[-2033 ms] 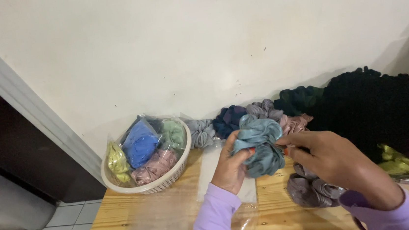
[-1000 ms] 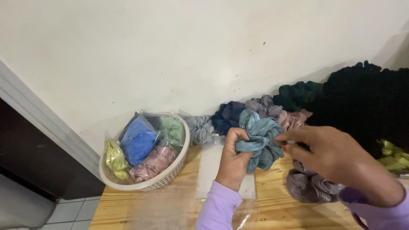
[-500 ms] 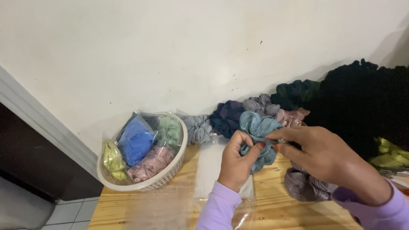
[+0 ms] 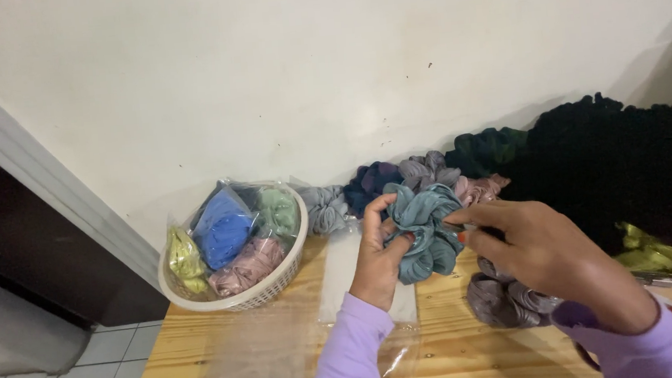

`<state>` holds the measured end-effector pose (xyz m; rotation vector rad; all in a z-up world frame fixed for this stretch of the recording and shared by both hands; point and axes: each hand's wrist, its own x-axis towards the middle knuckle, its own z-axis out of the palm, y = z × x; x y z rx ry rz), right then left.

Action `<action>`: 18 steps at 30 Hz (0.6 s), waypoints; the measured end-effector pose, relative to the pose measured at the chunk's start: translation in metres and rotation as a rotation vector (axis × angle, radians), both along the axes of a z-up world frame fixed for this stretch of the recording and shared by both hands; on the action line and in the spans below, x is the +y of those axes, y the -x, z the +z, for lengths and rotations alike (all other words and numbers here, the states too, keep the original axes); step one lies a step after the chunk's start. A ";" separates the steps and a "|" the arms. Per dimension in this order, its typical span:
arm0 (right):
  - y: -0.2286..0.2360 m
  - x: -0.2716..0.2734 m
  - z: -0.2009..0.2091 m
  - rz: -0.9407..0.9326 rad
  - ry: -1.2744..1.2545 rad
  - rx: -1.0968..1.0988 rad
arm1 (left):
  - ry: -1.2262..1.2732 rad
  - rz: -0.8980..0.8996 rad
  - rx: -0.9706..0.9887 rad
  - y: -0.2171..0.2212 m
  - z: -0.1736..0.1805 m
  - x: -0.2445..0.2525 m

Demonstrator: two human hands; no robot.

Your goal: The person packages fabric scrunchies into plastic bags, handling different colors one at a time and using scissors to cut tape or open bags.

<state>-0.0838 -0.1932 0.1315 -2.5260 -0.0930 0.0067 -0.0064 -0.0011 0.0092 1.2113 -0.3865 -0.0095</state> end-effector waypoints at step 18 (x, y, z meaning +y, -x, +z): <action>-0.009 0.000 -0.017 0.134 0.161 0.076 | 0.245 0.050 0.274 -0.007 0.002 -0.001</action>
